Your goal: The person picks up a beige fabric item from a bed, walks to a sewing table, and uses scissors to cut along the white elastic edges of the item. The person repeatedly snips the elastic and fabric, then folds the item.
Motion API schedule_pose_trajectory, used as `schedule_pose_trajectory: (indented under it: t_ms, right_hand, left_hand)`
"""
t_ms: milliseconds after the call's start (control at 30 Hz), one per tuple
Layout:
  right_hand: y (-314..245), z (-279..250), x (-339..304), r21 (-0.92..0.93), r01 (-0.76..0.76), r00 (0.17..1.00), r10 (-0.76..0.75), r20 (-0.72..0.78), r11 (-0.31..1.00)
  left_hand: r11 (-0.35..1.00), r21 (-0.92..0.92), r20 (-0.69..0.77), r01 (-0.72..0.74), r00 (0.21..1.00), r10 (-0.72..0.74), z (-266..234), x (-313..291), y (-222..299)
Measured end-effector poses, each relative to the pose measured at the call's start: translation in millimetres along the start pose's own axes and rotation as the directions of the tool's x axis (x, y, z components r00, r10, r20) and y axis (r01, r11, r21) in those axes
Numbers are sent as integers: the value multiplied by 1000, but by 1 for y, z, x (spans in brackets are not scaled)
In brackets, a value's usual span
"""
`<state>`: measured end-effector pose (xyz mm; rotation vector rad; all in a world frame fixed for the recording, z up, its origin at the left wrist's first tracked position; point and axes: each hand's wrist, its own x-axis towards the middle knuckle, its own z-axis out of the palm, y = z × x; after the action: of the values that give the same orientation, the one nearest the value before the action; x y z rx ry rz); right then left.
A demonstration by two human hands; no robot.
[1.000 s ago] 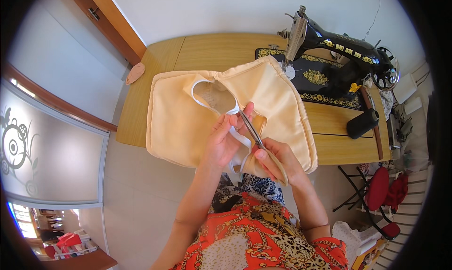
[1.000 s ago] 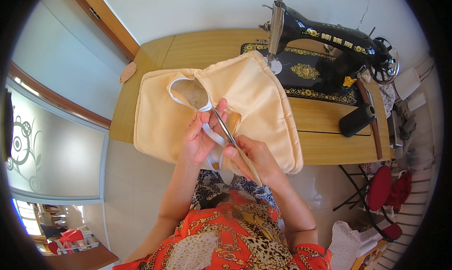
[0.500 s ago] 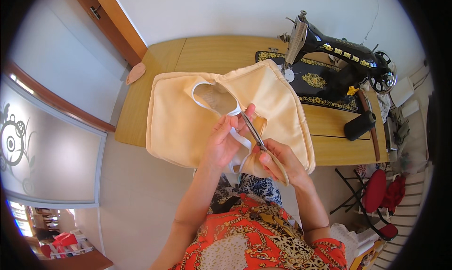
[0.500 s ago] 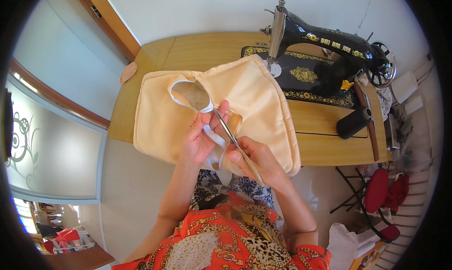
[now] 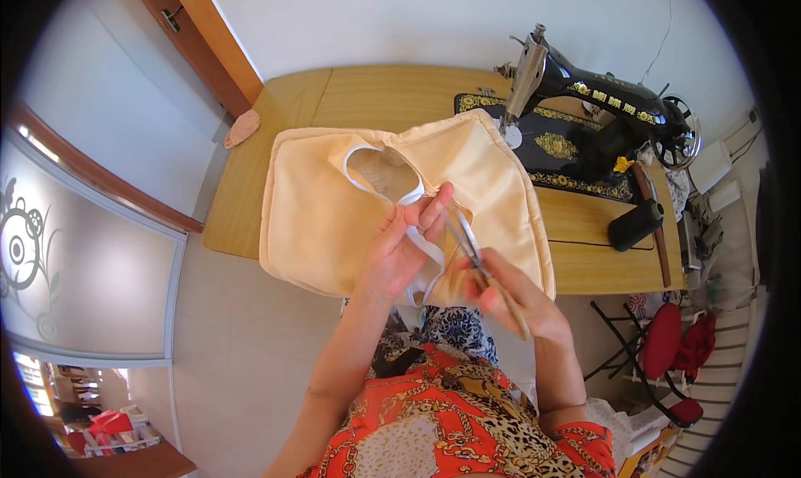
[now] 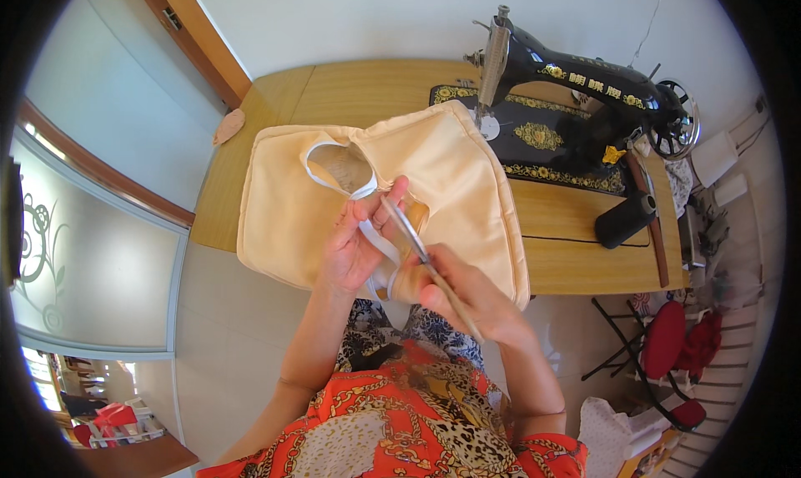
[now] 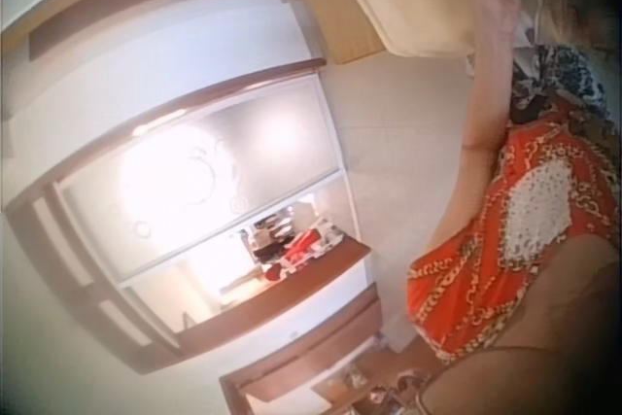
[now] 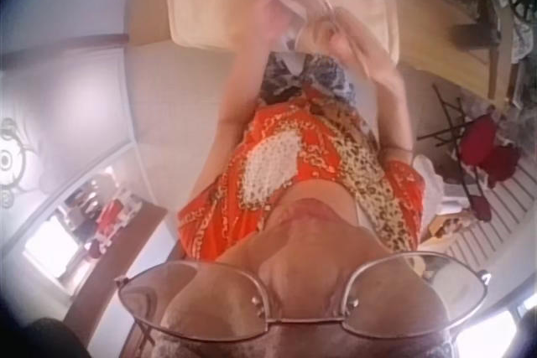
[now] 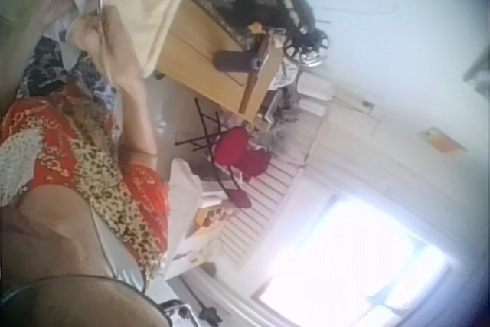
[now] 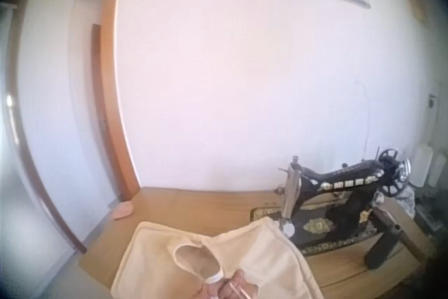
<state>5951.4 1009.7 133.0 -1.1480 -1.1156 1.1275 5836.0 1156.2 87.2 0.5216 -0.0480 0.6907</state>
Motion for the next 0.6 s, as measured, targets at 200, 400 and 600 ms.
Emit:
schedule_pose_trajectory:
  t_ms: [200,400,600]
  right_hand:
    - [-13,7,61,-620,135,801,-454,-390,772]
    - [3,7,88,-752,115,850,-456,-263,649]
    - [6,6,95,-799,192,873,-471,-126,570]
  left_hand:
    - [1000,0,56,28,998,-28,3,1,-1]
    - [991,131,-43,25,999,-20,-17,-7,-1]
    - [875,482,-151,42,988,36,-10,-12,0]
